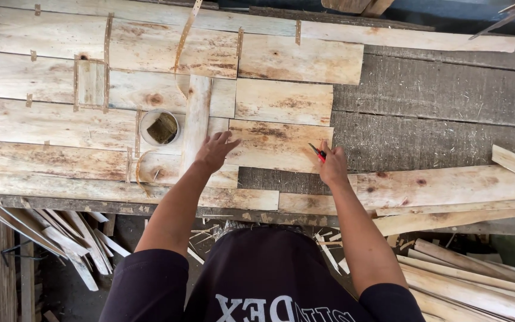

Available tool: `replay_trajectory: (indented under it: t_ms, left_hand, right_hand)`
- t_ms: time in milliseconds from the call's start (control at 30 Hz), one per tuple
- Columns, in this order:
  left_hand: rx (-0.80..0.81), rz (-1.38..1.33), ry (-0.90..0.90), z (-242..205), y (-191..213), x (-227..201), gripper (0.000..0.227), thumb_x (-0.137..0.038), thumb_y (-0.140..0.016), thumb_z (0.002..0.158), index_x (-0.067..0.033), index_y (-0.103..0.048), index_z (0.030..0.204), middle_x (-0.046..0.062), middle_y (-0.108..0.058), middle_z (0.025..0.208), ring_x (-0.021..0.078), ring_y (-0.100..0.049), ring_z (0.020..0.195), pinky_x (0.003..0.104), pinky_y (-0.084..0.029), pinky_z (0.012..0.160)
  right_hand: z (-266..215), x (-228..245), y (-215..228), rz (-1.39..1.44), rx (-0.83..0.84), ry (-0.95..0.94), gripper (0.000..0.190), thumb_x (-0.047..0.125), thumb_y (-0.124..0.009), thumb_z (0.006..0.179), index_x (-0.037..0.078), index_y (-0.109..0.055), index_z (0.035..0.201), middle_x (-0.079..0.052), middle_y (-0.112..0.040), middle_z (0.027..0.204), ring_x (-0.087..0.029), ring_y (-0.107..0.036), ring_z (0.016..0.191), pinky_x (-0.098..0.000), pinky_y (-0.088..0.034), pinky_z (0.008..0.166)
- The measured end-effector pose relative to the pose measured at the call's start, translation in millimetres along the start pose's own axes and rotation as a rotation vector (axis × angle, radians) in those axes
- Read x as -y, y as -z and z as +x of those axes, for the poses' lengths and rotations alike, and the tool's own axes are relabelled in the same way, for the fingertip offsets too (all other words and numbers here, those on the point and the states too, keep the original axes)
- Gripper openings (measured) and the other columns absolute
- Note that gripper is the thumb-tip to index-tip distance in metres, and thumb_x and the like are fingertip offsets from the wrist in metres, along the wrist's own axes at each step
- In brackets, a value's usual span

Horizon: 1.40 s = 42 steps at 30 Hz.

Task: Gluing and trimming pieces of wood bark on a surface

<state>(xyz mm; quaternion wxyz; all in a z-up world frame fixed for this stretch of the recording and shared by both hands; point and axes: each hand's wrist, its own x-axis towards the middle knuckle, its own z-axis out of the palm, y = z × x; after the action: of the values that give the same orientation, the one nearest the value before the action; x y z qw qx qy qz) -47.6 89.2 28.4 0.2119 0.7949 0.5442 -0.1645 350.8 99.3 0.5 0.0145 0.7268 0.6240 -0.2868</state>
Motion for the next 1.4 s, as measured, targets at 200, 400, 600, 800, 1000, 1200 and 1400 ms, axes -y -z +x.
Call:
replay_trajectory:
  t_ms: [200, 400, 600, 800, 1000, 1200, 1400]
  left_hand:
    - [-0.047, -0.067, 0.071, -4.8, -11.4, -8.7, 0.083, 0.006, -0.051, 0.093, -0.0358, -0.028, 0.160, 0.001, -0.023, 0.165, 0.0236, -0.024, 0.152, 0.054, -0.025, 0.123]
    - [-0.044, -0.090, 0.084, -0.3, -26.0, 0.9, 0.091, 0.017, -0.043, 0.087, -0.0324, -0.028, 0.161, -0.003, -0.018, 0.171, 0.0193, -0.018, 0.156, 0.043, -0.016, 0.129]
    - [-0.015, -0.104, 0.066, -10.0, -30.1, 6.8, 0.087, 0.014, -0.045, 0.089, -0.0306, -0.028, 0.162, -0.008, -0.012, 0.174, 0.0175, -0.013, 0.159, 0.042, -0.010, 0.131]
    - [0.100, -0.097, 0.028, -15.9, -8.4, 9.4, 0.090, -0.022, -0.069, 0.093, -0.0303, -0.014, 0.164, -0.007, -0.002, 0.173, 0.0184, -0.006, 0.159, 0.044, -0.010, 0.131]
    - [0.033, -0.046, -0.050, -13.2, -28.6, 20.8, 0.090, -0.026, -0.067, 0.095, -0.0264, -0.010, 0.165, -0.001, 0.000, 0.174, 0.0221, -0.006, 0.159, 0.047, -0.011, 0.128]
    - [-0.003, -0.107, -0.063, -20.5, -26.7, 23.1, 0.089, -0.020, -0.069, 0.094, -0.0251, -0.016, 0.165, -0.001, -0.005, 0.174, 0.0236, -0.010, 0.159, 0.046, -0.015, 0.128]
    - [-0.038, -0.152, -0.081, -21.8, -27.9, 28.3, 0.089, -0.017, -0.070, 0.092, -0.0235, -0.017, 0.164, -0.001, -0.006, 0.174, 0.0240, -0.011, 0.159, 0.046, -0.016, 0.128]
  right_hand:
    - [-5.8, 8.2, 8.9, -0.116, -0.019, 0.050, 0.069, 0.015, -0.069, 0.094, 0.024, -0.044, 0.158, -0.013, -0.048, 0.111, -0.028, -0.058, 0.094, -0.0400, -0.053, 0.083]
    - [-5.4, 5.3, 13.1, -0.074, -0.033, 0.093, 0.064, 0.015, -0.068, 0.097, 0.020, -0.045, 0.157, -0.013, -0.047, 0.113, -0.027, -0.058, 0.094, -0.0401, -0.054, 0.081]
    - [-9.5, 16.4, 21.5, -0.021, -0.023, 0.021, 0.060, 0.014, -0.067, 0.098, 0.023, -0.049, 0.154, -0.012, -0.048, 0.115, -0.027, -0.059, 0.096, -0.0410, -0.054, 0.080]
    - [-15.3, 15.4, 16.8, 0.071, -0.089, 0.019, 0.058, 0.010, -0.064, 0.099, 0.021, -0.050, 0.154, -0.010, -0.053, 0.113, -0.027, -0.064, 0.094, -0.0427, -0.056, 0.080]
    - [-41.6, 49.7, 15.5, 0.141, -0.284, 0.037, 0.049, 0.014, -0.068, 0.094, 0.012, -0.058, 0.142, -0.019, -0.060, 0.126, -0.040, -0.065, 0.102, -0.0501, -0.053, 0.084]
    - [-68.6, 96.5, -19.2, 0.327, -0.225, -0.059, 0.034, 0.028, -0.066, 0.096, 0.007, -0.068, 0.122, -0.015, -0.073, 0.098, -0.035, -0.071, 0.092, -0.0472, -0.055, 0.083]
    - [-100.0, 147.3, -57.4, 0.520, 0.134, -0.258, 0.030, 0.035, -0.058, 0.106, 0.006, -0.059, 0.111, -0.005, -0.058, 0.084, -0.019, -0.056, 0.069, -0.0380, -0.049, 0.063]
